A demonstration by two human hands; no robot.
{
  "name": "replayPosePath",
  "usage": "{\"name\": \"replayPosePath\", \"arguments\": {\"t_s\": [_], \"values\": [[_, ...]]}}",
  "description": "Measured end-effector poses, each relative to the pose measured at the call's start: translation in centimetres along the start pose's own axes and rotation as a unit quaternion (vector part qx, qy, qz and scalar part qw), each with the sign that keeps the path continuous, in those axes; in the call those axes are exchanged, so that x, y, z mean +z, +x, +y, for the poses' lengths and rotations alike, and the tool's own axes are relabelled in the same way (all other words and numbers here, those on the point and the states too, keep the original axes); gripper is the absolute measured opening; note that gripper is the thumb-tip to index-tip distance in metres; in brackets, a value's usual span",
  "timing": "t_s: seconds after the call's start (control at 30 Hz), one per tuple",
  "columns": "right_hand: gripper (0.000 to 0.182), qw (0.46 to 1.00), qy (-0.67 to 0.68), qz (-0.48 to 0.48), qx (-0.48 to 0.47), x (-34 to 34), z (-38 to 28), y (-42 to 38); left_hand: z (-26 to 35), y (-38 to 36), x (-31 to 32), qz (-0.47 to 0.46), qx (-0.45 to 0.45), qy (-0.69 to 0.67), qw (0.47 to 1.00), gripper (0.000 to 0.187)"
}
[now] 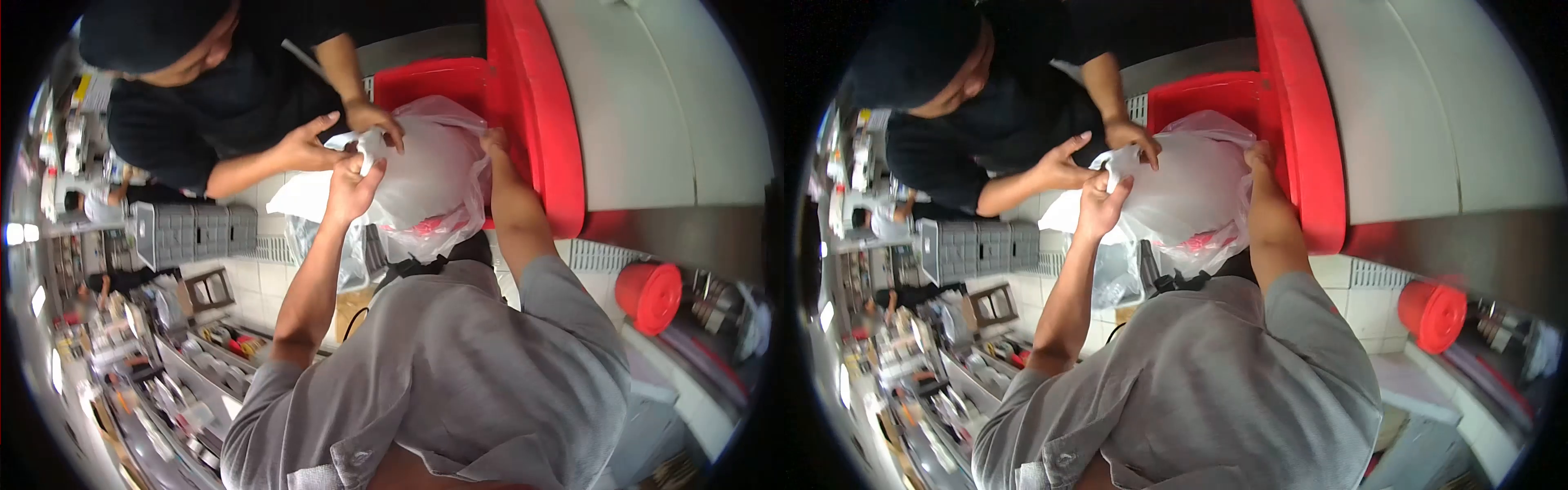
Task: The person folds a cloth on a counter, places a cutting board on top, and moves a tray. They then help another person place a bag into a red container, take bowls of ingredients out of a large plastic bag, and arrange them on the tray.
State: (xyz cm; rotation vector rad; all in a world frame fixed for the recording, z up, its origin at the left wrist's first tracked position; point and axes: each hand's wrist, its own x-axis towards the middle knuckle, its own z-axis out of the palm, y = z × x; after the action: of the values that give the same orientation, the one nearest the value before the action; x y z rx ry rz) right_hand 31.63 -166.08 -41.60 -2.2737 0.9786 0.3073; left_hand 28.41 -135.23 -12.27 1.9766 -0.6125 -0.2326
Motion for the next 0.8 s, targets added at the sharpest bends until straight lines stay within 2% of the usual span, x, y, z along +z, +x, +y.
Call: {"name": "replayPosePath", "arguments": {"t_s": [0.03, 0.1, 0.2, 0.27, 0.3, 0.33, 0.4, 0.47, 0.53, 0.6, 0.63, 0.7, 0.73, 0.8], "values": [[0.037, 1.000, -0.017, -0.007, -0.017, 0.4, -0.5, -1.0, -1.9, -0.1, 0.6, -0.004, -0.027, -0.008, 1.000, 0.018], [0.037, 0.995, 0.046, 0.010, 0.090, 1.6, -1.0, -1.3, -0.5, -0.5, 3.0, 0.079, 0.008, 0.029, 0.996, 0.021], [0.037, 0.996, 0.021, 0.007, 0.086, 2.7, -1.5, -2.3, 1.4, -1.9, 3.7, 0.185, -0.005, 0.020, 0.982, 0.021], [0.037, 0.998, -0.002, 0.004, 0.066, 2.9, -1.3, -2.9, 2.8, -4.3, 2.7, 0.179, -0.146, 0.154, 0.961, 0.013], [0.037, 0.998, -0.015, 0.003, 0.057, 3.0, -1.3, -3.0, 2.1, -6.1, 2.5, 0.216, -0.085, 0.127, 0.964, 0.022], [0.037, 0.999, -0.026, 0.003, 0.046, 3.0, -1.4, -3.0, 2.1, -8.2, 2.3, 0.245, -0.101, 0.123, 0.957, 0.022], [0.037, 0.999, -0.047, 0.004, 0.028, 3.0, -1.9, -3.1, 2.5, -12.8, 2.5, 0.396, -0.042, 0.141, 0.906, 0.026], [0.037, 0.998, -0.068, 0.004, 0.011, 3.2, -2.0, -2.7, -0.8, -19.2, 4.2, 0.447, -0.149, 0.055, 0.880, 0.029], [0.037, 0.996, -0.087, 0.005, -0.011, 3.6, -2.4, -2.1, -3.6, -26.4, 7.9, 0.449, -0.296, 0.003, 0.843, 0.029], [0.037, 0.993, -0.115, 0.008, -0.036, 3.7, -2.6, -1.7, -4.1, -33.0, 12.6, 0.489, -0.363, -0.024, 0.793, 0.029], [0.037, 0.990, -0.132, 0.007, -0.052, 4.1, -2.6, -1.7, -3.9, -35.6, 15.2, 0.512, -0.381, -0.031, 0.769, 0.029], [0.037, 0.983, -0.160, 0.003, -0.088, 5.2, -2.5, -1.4, -1.9, -41.6, 21.1, 0.515, -0.489, -0.046, 0.702, 0.027], [0.037, 0.980, -0.171, 0.001, -0.106, 5.5, -2.7, -1.2, -1.1, -43.9, 24.0, 0.545, -0.511, -0.045, 0.663, 0.027], [0.037, 0.971, -0.195, -0.013, -0.138, 6.6, -3.3, -1.3, 1.5, -48.4, 30.1, 0.548, -0.541, -0.078, 0.634, 0.026]]}}
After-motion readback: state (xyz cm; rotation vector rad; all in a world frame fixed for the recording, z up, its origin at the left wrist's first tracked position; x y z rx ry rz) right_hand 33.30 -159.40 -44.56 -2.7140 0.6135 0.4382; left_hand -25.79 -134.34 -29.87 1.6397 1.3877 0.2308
